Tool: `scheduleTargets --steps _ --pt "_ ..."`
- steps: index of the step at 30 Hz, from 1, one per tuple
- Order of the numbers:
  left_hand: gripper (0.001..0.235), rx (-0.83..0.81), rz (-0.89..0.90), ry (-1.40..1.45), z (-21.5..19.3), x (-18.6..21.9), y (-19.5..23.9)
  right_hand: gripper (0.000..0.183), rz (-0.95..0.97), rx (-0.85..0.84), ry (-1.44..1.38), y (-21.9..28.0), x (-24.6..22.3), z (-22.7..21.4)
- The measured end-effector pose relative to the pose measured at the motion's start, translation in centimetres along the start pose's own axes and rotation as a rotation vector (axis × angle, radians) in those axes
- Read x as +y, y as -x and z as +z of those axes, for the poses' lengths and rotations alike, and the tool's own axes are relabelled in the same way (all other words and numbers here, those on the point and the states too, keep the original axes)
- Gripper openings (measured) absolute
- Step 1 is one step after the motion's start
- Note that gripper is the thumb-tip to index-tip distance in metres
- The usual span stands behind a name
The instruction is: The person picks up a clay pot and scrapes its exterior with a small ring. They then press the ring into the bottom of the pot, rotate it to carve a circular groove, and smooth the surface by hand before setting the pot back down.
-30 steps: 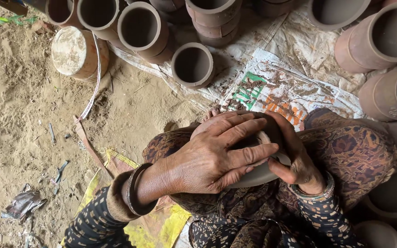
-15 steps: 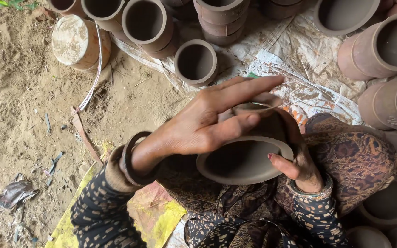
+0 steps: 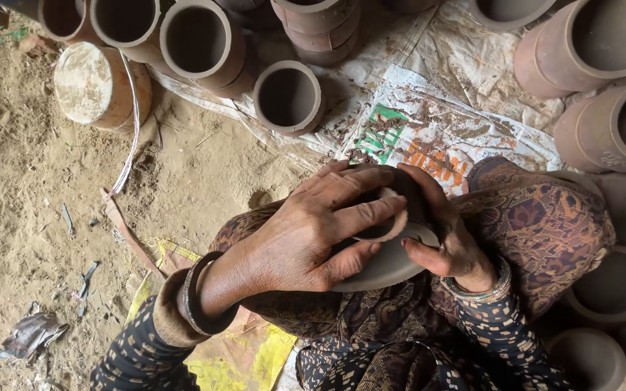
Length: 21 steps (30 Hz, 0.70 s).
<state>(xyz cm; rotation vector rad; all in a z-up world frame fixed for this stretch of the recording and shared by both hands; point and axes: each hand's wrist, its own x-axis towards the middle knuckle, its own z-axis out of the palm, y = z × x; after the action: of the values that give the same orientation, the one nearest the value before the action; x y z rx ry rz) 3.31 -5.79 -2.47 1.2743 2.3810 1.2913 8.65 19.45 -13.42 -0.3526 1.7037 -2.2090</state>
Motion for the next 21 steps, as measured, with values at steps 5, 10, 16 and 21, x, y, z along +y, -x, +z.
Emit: scheduleTargets --steps 5,10,16,21 --pt "0.055 -0.159 0.088 -0.144 2.1 0.3 -3.6 0.087 -0.189 -0.056 0.299 -0.7 0.2 -0.6" --pt "0.044 -0.306 0.133 -0.236 3.6 0.9 -6.3 0.071 -0.429 -0.096 0.335 -0.2 2.0 -1.2" --pt "0.055 -0.34 0.074 -0.029 0.5 0.0 -6.2 0.069 -0.087 0.025 0.25 1.4 3.2 -1.3" --pt "0.077 -0.267 0.086 -0.23 0.9 -0.6 -3.8 0.071 -0.182 0.045 0.389 0.8 2.2 -0.3"
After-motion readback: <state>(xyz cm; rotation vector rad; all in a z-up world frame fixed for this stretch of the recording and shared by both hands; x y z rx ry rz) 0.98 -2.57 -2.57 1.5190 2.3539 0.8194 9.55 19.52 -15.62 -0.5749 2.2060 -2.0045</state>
